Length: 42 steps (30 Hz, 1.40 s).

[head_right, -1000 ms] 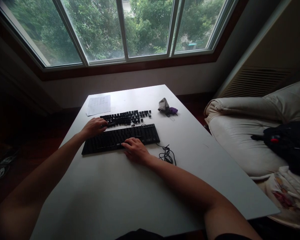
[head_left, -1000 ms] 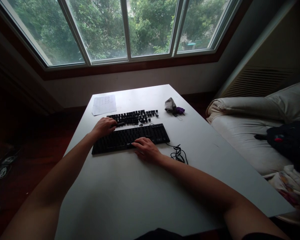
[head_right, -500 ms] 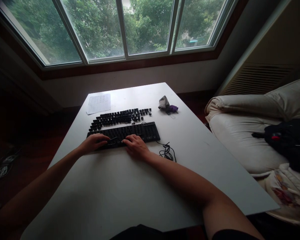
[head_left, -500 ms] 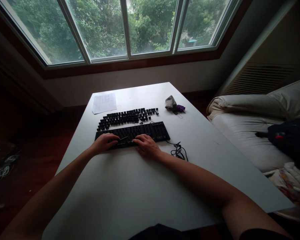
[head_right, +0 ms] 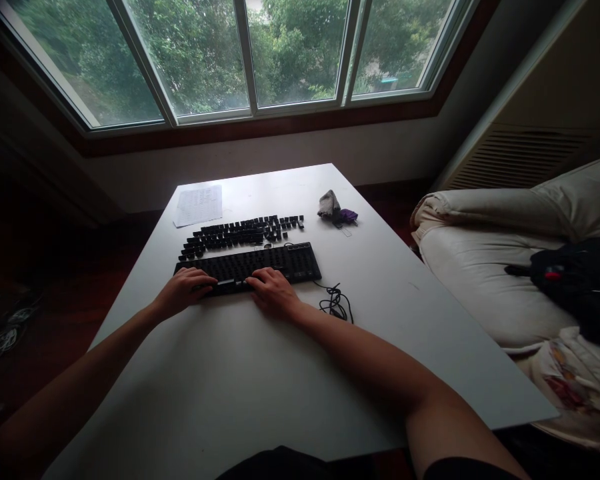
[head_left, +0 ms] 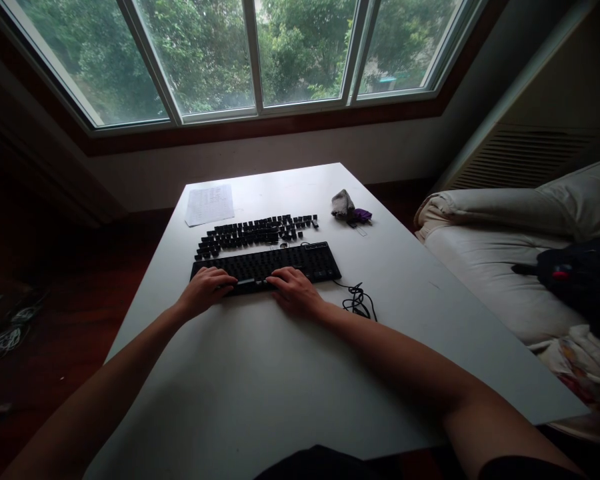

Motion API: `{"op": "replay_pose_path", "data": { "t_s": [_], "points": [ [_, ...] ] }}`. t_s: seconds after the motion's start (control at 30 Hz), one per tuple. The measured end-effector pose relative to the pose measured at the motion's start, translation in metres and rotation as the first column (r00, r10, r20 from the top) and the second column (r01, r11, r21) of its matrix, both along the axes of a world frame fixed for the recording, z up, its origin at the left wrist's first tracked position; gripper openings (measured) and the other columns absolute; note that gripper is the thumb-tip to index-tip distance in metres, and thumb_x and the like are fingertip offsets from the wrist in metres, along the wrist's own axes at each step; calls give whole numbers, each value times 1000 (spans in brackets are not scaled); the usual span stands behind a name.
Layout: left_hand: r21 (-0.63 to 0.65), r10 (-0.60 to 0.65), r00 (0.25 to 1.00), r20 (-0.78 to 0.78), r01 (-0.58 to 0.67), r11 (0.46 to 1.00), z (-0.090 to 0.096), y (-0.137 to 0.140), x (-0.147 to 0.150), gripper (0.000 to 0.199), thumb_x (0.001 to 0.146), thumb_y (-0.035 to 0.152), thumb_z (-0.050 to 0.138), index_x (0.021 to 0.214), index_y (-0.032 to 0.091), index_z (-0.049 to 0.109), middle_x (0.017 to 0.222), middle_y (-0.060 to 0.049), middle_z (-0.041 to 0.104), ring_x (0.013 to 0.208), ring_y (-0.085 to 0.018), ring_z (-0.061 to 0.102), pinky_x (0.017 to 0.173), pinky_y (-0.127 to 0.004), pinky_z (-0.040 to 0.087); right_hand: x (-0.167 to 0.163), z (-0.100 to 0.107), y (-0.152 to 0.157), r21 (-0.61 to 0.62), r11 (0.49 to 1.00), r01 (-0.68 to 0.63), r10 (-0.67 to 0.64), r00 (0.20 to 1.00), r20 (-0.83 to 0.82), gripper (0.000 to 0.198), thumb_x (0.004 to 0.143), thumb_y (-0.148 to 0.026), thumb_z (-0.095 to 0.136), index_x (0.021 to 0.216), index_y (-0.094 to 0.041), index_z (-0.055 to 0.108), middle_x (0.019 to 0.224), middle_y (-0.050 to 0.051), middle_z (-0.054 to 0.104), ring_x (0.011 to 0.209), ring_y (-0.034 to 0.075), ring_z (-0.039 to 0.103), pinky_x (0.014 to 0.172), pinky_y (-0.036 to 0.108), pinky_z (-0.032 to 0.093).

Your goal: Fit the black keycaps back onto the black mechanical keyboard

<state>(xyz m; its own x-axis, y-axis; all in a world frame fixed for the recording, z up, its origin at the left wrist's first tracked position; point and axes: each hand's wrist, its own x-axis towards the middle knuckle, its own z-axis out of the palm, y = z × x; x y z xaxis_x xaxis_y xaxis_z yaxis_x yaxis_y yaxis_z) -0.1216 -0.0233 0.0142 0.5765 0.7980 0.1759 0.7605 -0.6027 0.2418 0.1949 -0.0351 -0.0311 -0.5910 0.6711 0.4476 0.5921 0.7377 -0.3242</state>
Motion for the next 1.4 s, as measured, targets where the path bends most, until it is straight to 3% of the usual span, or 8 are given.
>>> {"op": "replay_pose_path", "data": {
  "t_s": [0.63,1.03,1.4],
  "points": [
    [77,-34,999,-23,36,996,-6,-6,-4,25,99,38,53,113,27,71,102,-5,72,92,-21,62,85,-37,40,-1,0,1,0,1000,-10,10,1000,-14,42,91,-26,63,133,-22,60,129,13,60,121,29,50,100,47,45],
    [137,-59,994,-92,71,988,0,-13,1,23,99,31,52,114,25,69,100,-5,70,88,-21,60,82,-37,39,-2,3,-3,35,999,-8,7,1000,30,43,91,-26,61,134,-19,59,130,14,59,122,29,49,101,47,44],
    [139,-44,998,-53,51,989,-4,-16,0,24,100,30,49,115,25,68,104,-7,70,92,-22,60,83,-39,41,-4,3,-3,34,999,-5,3,999,48,44,92,-27,61,135,-19,58,131,14,58,123,29,49,102,47,43]
  ]
}}
